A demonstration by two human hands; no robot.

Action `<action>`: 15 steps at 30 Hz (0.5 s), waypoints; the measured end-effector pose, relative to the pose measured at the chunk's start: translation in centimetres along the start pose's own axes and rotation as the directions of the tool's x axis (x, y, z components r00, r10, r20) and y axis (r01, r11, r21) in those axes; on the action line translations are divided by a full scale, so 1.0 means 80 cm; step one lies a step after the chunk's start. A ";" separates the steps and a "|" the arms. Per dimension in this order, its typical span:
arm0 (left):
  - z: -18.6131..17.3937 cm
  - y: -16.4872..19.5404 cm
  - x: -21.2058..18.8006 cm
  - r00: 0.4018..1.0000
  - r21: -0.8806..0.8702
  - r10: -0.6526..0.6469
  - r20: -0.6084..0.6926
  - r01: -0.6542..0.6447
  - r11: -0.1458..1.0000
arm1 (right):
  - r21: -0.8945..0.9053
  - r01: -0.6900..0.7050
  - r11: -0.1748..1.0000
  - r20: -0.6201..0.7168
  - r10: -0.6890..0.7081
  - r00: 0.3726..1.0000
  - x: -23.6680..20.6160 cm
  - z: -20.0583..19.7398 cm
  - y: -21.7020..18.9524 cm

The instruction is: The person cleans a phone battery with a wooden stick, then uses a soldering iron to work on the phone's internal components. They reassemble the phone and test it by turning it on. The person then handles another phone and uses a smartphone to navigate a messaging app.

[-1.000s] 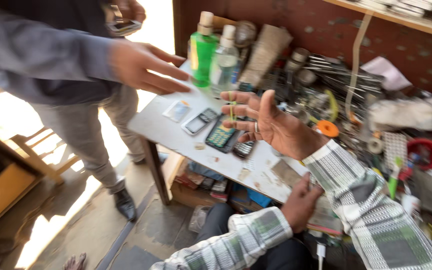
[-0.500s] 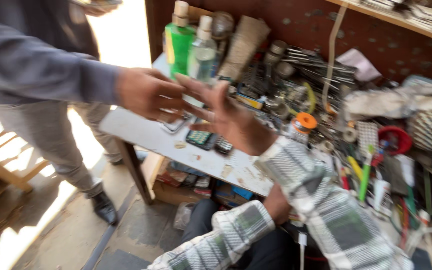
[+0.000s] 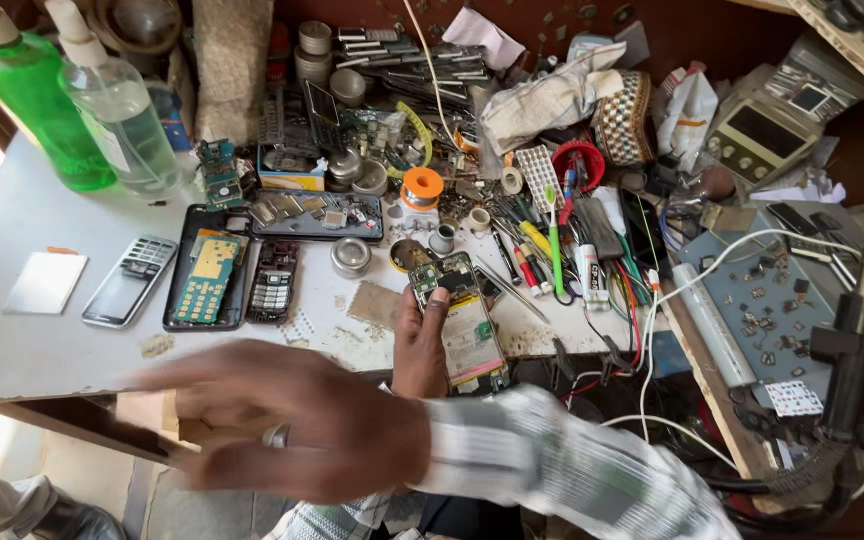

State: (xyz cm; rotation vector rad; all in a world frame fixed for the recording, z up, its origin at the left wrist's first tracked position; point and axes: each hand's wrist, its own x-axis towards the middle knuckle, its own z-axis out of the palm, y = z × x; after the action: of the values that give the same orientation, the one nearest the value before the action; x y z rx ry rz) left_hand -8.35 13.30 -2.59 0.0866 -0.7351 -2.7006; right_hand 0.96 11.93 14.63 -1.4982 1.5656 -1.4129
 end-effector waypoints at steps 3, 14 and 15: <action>0.005 -0.003 0.003 0.938 0.341 0.166 -0.305 -0.055 0.939 | -0.534 0.082 0.841 -0.142 -0.185 0.972 -0.080 -0.040 0.011; 0.022 0.014 0.000 0.999 -0.097 -0.038 0.027 0.041 0.994 | -0.367 -0.454 0.812 -0.761 0.019 0.649 -0.231 -0.081 0.104; 0.026 0.015 -0.003 0.998 -0.106 -0.052 0.024 0.054 0.993 | -0.415 -0.467 0.781 -0.739 0.010 0.673 -0.234 -0.077 0.108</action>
State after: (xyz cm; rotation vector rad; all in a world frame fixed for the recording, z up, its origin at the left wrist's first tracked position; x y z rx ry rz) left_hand -8.10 13.41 -0.23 0.0516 -0.6010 -2.7897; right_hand -3.41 29.85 3.52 -0.9392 2.7879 -1.4976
